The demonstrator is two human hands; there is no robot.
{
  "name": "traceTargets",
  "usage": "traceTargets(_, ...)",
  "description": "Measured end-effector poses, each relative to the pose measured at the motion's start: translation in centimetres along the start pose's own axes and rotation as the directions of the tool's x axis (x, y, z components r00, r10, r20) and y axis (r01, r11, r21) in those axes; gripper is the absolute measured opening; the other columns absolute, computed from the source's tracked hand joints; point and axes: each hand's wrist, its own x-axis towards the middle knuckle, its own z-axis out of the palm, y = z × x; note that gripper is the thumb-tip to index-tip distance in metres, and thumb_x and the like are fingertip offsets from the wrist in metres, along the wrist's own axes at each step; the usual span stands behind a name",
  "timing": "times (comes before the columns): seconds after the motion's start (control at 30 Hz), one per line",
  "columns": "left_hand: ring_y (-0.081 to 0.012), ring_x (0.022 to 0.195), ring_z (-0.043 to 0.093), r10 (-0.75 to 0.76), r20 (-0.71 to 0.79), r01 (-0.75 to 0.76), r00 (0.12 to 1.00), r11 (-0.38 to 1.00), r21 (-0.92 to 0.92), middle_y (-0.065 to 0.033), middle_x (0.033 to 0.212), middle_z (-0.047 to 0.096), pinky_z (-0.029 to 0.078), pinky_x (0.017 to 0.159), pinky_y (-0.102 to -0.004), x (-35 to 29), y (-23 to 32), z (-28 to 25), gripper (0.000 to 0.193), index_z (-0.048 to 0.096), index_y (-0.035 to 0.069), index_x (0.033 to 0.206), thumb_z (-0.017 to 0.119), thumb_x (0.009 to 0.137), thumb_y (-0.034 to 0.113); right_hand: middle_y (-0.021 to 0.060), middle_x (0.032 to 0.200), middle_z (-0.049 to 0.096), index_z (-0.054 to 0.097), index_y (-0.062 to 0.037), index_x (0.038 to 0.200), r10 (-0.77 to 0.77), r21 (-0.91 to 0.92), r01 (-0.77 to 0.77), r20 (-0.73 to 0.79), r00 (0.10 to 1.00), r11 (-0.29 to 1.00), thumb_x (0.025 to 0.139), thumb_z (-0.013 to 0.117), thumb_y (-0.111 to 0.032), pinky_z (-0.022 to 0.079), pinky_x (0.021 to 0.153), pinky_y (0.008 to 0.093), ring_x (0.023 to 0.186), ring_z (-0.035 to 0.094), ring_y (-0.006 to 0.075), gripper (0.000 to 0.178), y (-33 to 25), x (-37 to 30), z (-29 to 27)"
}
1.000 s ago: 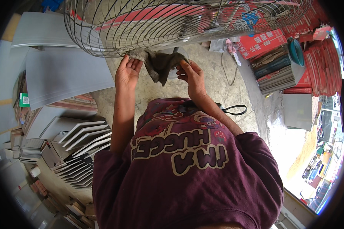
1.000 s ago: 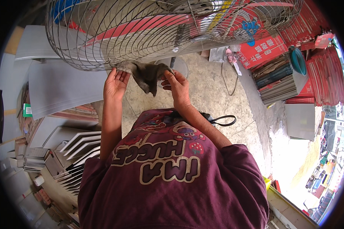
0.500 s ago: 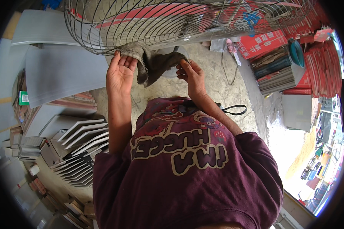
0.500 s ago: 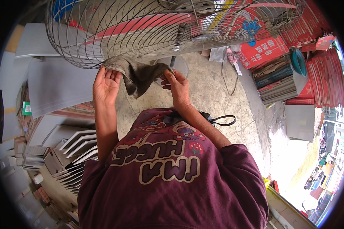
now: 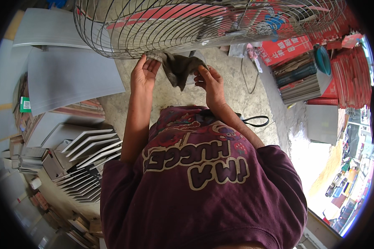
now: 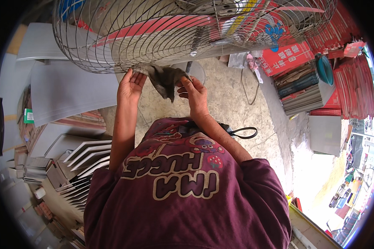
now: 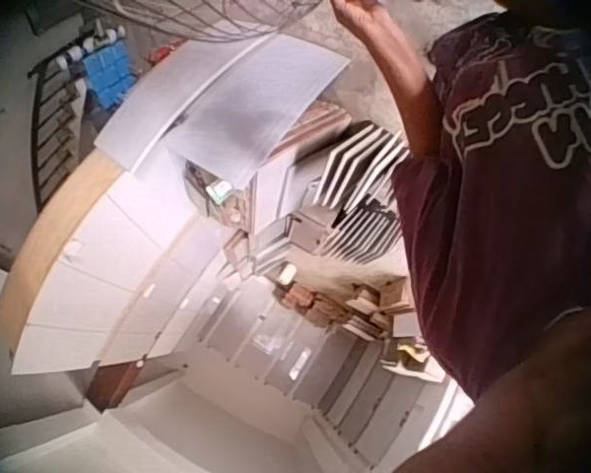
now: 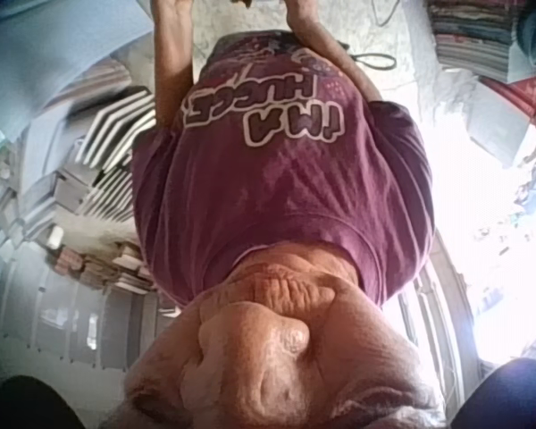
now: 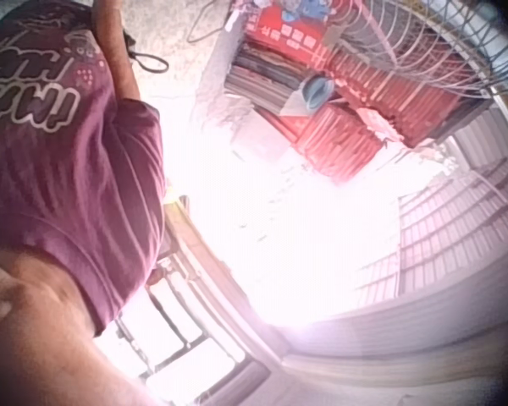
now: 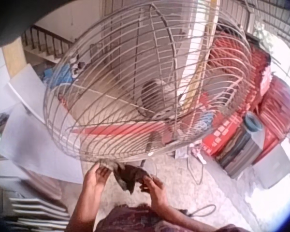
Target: The person wipes the metal grill of a standing electric fan with a cloth.
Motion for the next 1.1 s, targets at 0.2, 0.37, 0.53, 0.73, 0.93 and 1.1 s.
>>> traceTargets(0.2,-0.0239,0.100,0.047,0.046,0.155,-0.040,0.987,0.998,-0.037,-0.0113,0.105,0.048,0.038,0.093,-0.0410,-3.1,2.5,1.2,0.028,0.048,0.002,0.103,0.060,0.080,0.015,0.0019,0.078,0.060,0.058,-0.0073,0.089,-0.007,-0.013,0.007,0.001,1.000,1.000,0.083,0.057,-0.022,0.045,0.059,0.0221,0.066,0.055,0.0088,0.016,-0.2,0.0,-0.1)
traceTargets(0.37,-0.0231,0.098,0.048,0.092,0.223,-0.079,0.971,0.995,-0.064,-0.0097,0.098,0.052,0.040,0.090,-0.0395,-5.8,3.5,2.5,0.022,0.051,0.003,0.099,0.058,0.081,0.014,0.0021,0.077,0.060,0.058,-0.0064,0.089,-0.003,-0.034,0.004,0.020,1.000,0.999,0.084,0.056,-0.023,0.045,0.060,0.0222,0.066,0.055,0.0091,0.017,-0.3,0.1,0.1)
traceTargets(0.53,-0.0211,0.091,0.049,0.156,0.391,-0.158,0.907,0.987,-0.027,-0.0079,0.094,0.053,0.042,0.084,-0.0376,-5.8,4.7,1.4,0.018,0.052,0.004,0.096,0.057,0.082,0.014,0.0023,0.076,0.059,0.059,-0.0050,0.087,-0.005,-0.018,0.005,0.016,1.000,1.000,0.084,0.056,-0.023,0.045,0.058,0.0222,0.065,0.055,0.0096,0.018,-0.5,0.2,0.3)
traceTargets(0.73,-0.0198,0.090,0.049,0.210,0.220,-0.238,0.953,0.966,0.106,-0.0074,0.095,0.053,0.042,0.084,-0.0365,-4.0,3.3,-1.4,0.019,0.052,0.005,0.095,0.058,0.081,0.016,0.0018,0.077,0.060,0.058,-0.0074,0.088,0.008,-0.018,-0.008,0.024,1.000,1.000,0.083,0.057,-0.021,0.045,0.059,0.0218,0.066,0.055,0.0086,0.014,-0.4,0.4,0.3)
traceTargets(0.93,-0.0278,0.100,0.050,0.074,0.058,-0.077,0.996,0.996,0.041,-0.0140,0.103,0.053,0.042,0.090,-0.0420,0.6,0.2,-2.9,0.027,0.051,0.003,0.099,0.062,0.078,0.015,0.0020,0.079,0.061,0.058,-0.0071,0.088,0.020,-0.038,-0.019,0.012,1.000,0.999,0.083,0.056,-0.020,0.045,0.060,0.0217,0.067,0.055,0.0084,0.014,-0.3,0.1,0.4)
traceTargets(1.1,-0.0287,0.101,0.051,0.071,0.015,-0.071,0.997,0.997,0.015,-0.0149,0.104,0.054,0.043,0.090,-0.0428,1.9,-0.2,-2.0,0.029,0.050,0.001,0.102,0.061,0.079,0.014,0.0020,0.079,0.061,0.058,-0.0070,0.088,-0.004,-0.023,0.004,0.004,1.000,1.000,0.084,0.056,-0.020,0.045,0.060,0.0215,0.067,0.055,0.0084,0.014,-0.2,-0.2,0.3)
